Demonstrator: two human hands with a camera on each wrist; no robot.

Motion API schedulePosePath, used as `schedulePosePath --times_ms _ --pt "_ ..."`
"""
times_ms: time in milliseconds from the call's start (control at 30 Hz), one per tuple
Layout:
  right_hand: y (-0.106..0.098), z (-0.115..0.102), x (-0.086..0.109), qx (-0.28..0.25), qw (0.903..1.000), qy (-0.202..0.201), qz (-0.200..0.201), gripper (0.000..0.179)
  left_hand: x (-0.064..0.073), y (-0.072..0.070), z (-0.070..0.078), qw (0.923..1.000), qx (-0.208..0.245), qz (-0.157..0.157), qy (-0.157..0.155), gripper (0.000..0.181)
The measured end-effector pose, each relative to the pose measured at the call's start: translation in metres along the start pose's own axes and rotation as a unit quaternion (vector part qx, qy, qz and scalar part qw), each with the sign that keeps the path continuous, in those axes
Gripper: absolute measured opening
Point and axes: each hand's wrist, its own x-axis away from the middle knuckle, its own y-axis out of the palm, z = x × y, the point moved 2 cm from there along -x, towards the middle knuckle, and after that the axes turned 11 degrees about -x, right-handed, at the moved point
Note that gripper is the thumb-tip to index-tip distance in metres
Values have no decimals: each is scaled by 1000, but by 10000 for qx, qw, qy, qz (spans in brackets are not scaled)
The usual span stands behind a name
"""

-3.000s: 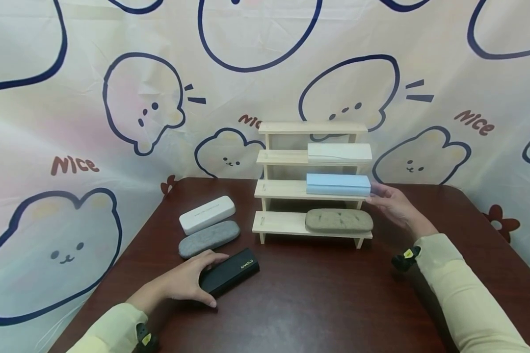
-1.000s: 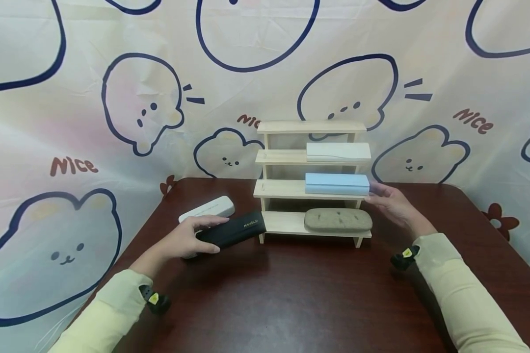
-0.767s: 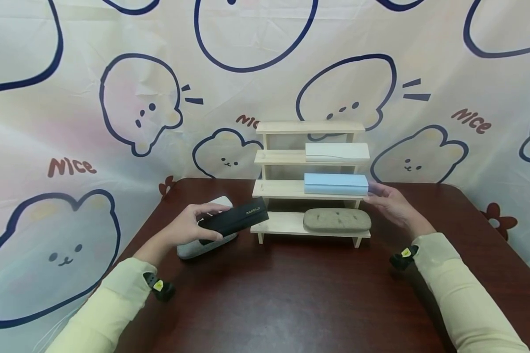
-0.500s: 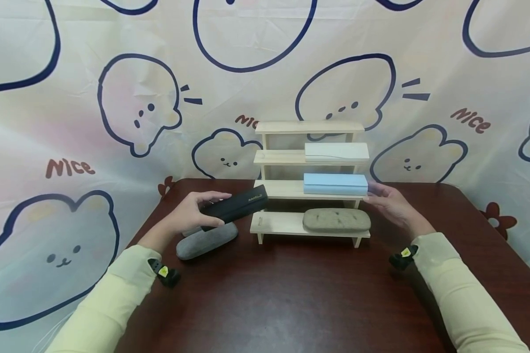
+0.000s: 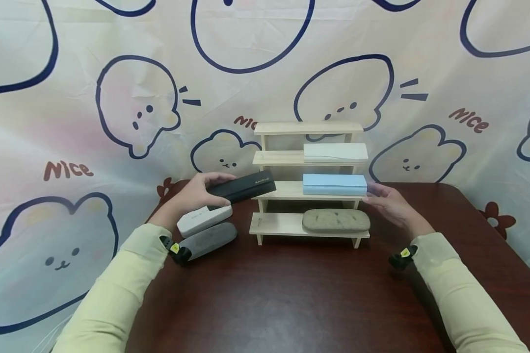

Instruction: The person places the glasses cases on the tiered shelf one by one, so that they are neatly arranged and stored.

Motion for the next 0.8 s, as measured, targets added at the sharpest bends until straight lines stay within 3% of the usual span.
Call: schedulePosePath --times_ms 100,300,400,533,800 --pt "0 0 0 12 10000 7 -4 79 -6 -2 7 9996 225 -15 -162 59" --pt "-1 0 -1 15 10000 25 3 78 -27 -2 7 9924 1163 -175 -358 62" --pt "-1 -2 0 29 10000 36 12 78 -38 -5 10 9958 893 -136 -111 61" --pt "0 -3 0 89 10000 22 17 78 -55 -12 12 9996 99 113 251 59" --pt "0 -2 1 121 9999 6 1 76 -77 -14 13 9998 -148 96 32 59"
